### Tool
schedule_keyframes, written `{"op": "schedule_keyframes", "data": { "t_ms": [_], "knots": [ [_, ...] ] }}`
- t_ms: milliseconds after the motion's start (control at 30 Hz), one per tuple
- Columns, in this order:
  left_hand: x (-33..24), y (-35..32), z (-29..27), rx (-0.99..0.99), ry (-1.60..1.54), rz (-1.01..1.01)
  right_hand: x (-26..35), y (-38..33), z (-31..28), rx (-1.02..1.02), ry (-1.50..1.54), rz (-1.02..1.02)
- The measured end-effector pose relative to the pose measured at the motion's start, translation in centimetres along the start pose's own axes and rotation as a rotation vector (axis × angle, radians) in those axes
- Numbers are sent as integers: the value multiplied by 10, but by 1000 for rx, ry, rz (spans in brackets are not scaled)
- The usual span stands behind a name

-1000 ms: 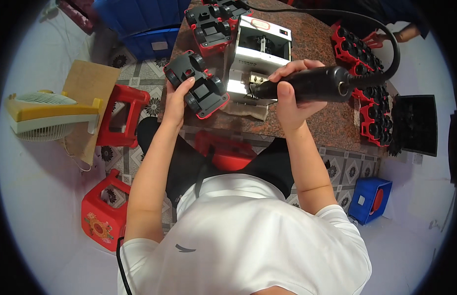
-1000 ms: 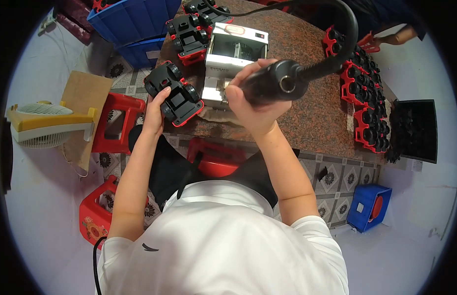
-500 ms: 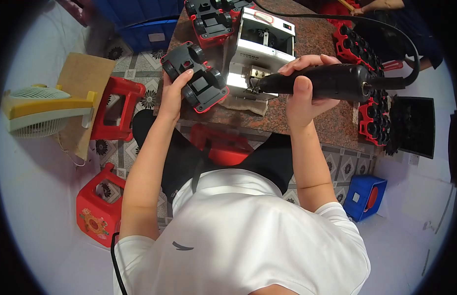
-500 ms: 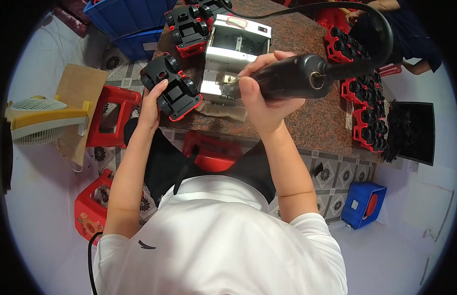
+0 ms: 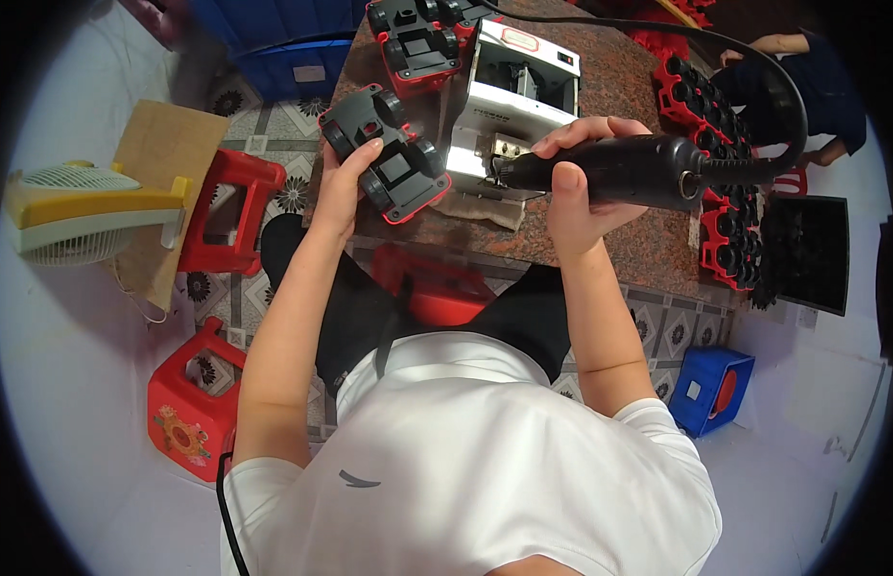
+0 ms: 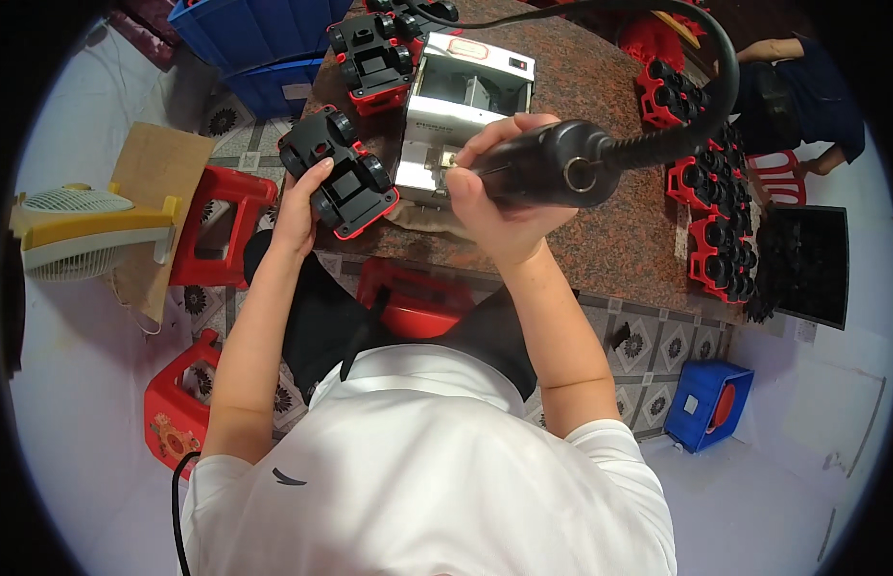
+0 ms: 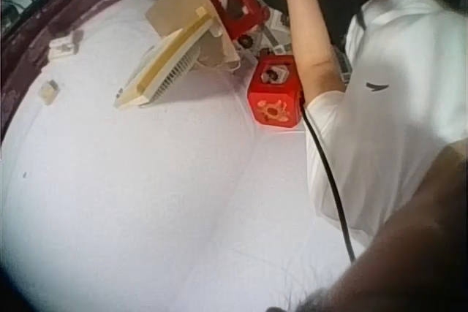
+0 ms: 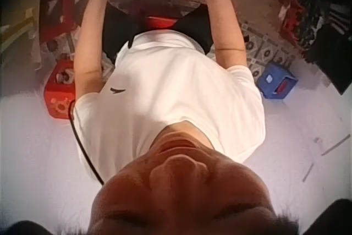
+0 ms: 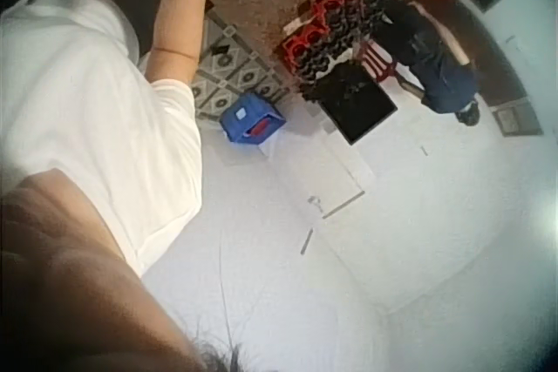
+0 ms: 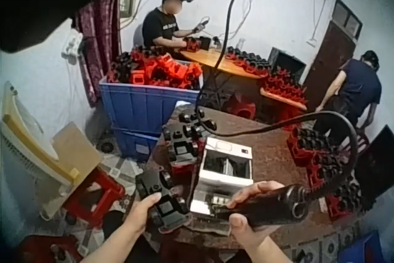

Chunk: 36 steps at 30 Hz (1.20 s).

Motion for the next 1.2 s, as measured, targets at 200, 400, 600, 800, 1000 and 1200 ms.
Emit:
{"op": "schedule_keyframes", "data": {
  "t_ms": [200,400,600,800,1000,1200],
  "knots": [
    [10,7,-8,47,15,-124,-22,20,2,26,-176,281],
    [0,4,-1,23,27,-16,-45,24,6,-126,225,444],
    [-8,1,1,11,28,46,-11,26,8,-37,50,106],
    [-3,2,-1,29,16,12,-3,16,-10,-53,12,59],
    [-2,3,-3,5,35,6,-6,11,-4,-21,-37,76],
    [-3,1,0,12,39,15,-6,3,-4,-26,73,32]
  ]
}}
Point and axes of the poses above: each hand's wrist, its own y-axis towards the middle knuckle, its own z-axis out of the palm, x = y × z, the point moved 10 cm from there along y, towards the middle knuckle, and after that the axes turned 10 degrees about x, right-handed, at the moved point
